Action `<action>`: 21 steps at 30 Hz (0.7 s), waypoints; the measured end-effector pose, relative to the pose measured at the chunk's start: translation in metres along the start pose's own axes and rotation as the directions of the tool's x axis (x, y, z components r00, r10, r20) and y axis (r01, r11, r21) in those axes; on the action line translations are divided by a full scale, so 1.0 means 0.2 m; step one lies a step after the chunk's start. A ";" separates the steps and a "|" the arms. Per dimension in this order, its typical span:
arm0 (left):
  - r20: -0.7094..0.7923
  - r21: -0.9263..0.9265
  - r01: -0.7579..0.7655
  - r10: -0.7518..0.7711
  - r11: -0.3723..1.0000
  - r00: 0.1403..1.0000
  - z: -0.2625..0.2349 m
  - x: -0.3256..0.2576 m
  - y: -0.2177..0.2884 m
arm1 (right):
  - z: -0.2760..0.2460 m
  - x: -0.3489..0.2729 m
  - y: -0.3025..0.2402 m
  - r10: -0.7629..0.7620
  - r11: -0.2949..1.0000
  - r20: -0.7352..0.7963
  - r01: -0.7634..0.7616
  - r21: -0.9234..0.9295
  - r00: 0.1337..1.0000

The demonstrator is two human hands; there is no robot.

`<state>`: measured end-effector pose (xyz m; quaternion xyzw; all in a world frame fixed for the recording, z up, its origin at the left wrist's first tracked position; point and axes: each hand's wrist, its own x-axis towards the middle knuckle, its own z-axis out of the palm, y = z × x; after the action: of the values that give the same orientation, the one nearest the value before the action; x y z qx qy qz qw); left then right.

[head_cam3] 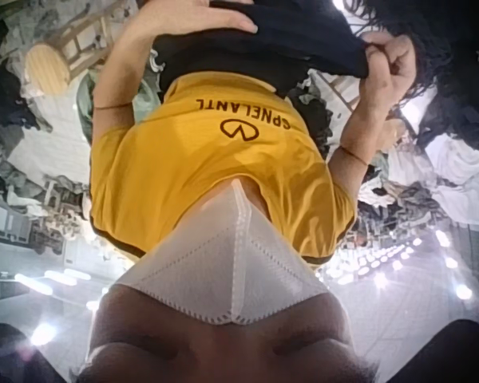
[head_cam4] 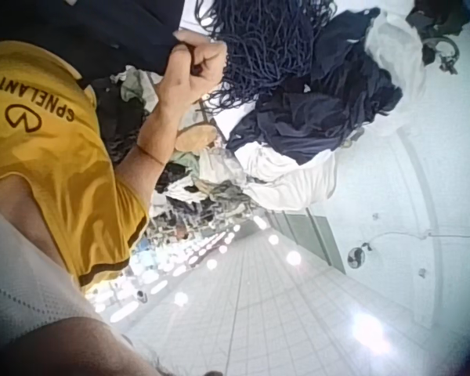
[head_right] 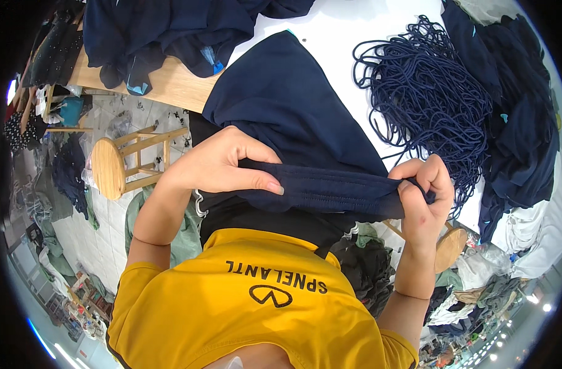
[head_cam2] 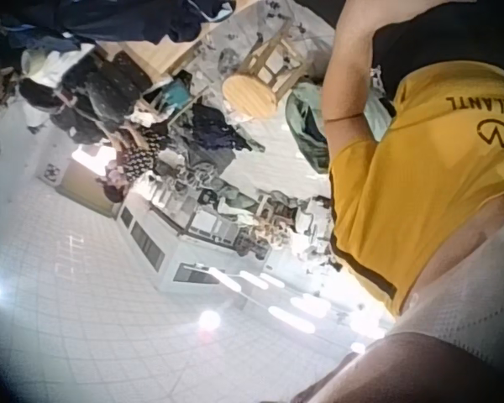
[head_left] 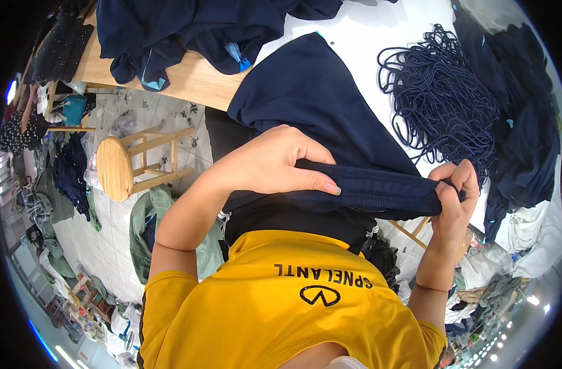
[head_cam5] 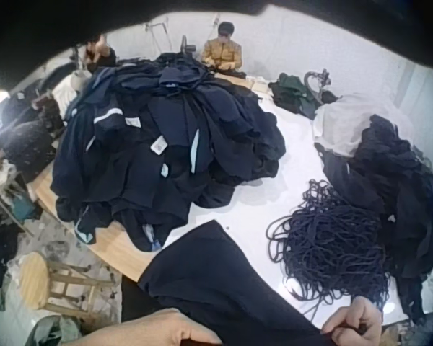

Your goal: Threading a drawstring through the waistband of garments using a long metal threading needle.

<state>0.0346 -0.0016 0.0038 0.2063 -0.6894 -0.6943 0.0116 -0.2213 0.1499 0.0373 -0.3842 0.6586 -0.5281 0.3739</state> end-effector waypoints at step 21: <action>-0.103 0.084 -0.015 0.024 0.996 0.994 0.02 -0.03 -0.02 | 0.04 -0.05 -0.10 0.084 0.996 0.216 -0.079 -0.034 0.973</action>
<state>0.0405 0.0052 0.0011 0.2357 -0.7181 -0.6532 0.0456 -0.2072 0.1520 0.0556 -0.4171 0.6355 -0.4587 0.4602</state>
